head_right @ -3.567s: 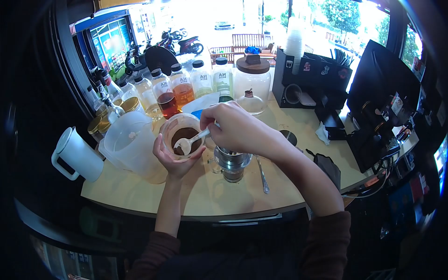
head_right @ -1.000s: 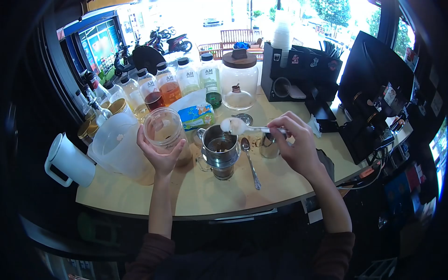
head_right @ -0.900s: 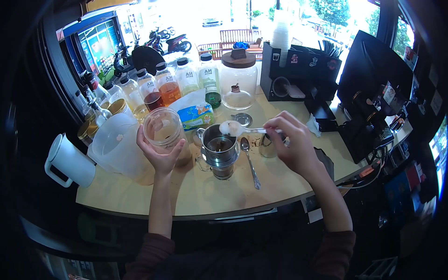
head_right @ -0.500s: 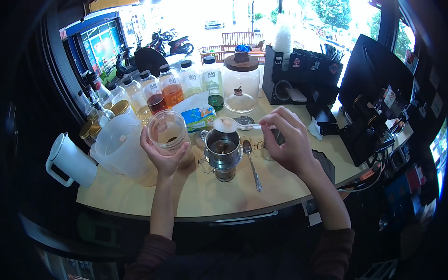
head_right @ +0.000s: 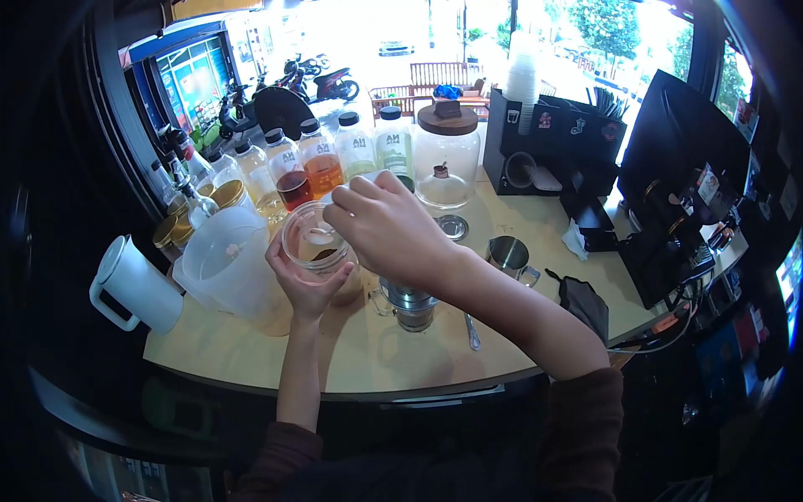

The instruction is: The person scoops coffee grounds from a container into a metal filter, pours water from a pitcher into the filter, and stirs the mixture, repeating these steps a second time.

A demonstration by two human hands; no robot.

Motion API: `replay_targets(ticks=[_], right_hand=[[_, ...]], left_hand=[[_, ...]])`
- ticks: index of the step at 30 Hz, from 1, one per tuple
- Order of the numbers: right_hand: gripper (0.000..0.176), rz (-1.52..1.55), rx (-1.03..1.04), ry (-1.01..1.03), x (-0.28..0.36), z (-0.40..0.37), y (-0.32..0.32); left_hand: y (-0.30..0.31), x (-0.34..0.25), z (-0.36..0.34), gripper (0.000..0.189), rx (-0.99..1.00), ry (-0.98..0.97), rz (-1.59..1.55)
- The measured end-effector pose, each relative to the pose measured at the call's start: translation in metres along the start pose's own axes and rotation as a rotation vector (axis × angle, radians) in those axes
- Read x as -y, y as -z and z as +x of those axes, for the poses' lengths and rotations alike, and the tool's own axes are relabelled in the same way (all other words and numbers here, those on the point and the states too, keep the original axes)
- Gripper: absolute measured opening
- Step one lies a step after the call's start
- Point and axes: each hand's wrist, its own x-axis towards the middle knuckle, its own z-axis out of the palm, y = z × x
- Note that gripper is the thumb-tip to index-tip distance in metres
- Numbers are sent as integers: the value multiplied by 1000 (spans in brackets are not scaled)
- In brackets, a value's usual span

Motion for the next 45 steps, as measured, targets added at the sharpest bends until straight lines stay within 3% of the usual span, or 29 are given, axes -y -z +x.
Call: replay_targets(ticks=[3,7,13,17,19,20,22,23,24,26,30,33,34,35,37,40,45], right_hand=[[24,-10,57,28,-1,8,-10],[16,97,-38,-28,0,11,-5],[18,136,-64,-170,-6,-12,12],[20,165,-97,-311,-18,-41,28],[21,159,-152,-367,-25,-61,36],[21,150,-154,-372,-29,-73,41],[21,197,-156,-518,-38,-98,48],[20,177,-187,-540,-43,-109,50],[20,174,-187,-549,-48,-122,51],[21,260,-139,-810,-59,-150,51],[22,283,-114,-1006,-78,-223,19],[19,292,-137,-1097,-75,-265,-7],[19,401,-151,-1181,-71,-272,-12],[21,512,-167,-1269,-67,-279,-15],[23,596,-196,-1246,-62,-283,-20],[23,738,-267,-1206,-61,-292,-35],[17,926,-433,-1255,-58,-283,-46]], left_hand=[[3,-2,4,106,22,13,22],[11,-2,4,100,56,67,221],[2,0,1,100,-57,229,121],[3,-1,-1,99,-40,147,215],[2,-4,-2,84,-150,-55,323],[3,-7,-3,84,-147,-58,313],[5,-22,-3,61,-94,-364,482],[-2,-33,1,43,-76,-418,366],[-9,-44,3,43,-69,-417,360],[-24,-59,2,40,123,-235,202],[-50,-59,4,42,201,4,-128],[-54,-33,-9,65,193,95,-247],[-56,-29,-11,77,186,149,-340],[-57,-28,-13,77,187,147,-340],[-59,-27,-16,99,272,321,-489],[-61,-20,-20,108,376,267,-496],[-55,-11,-30,110,400,365,-551]])
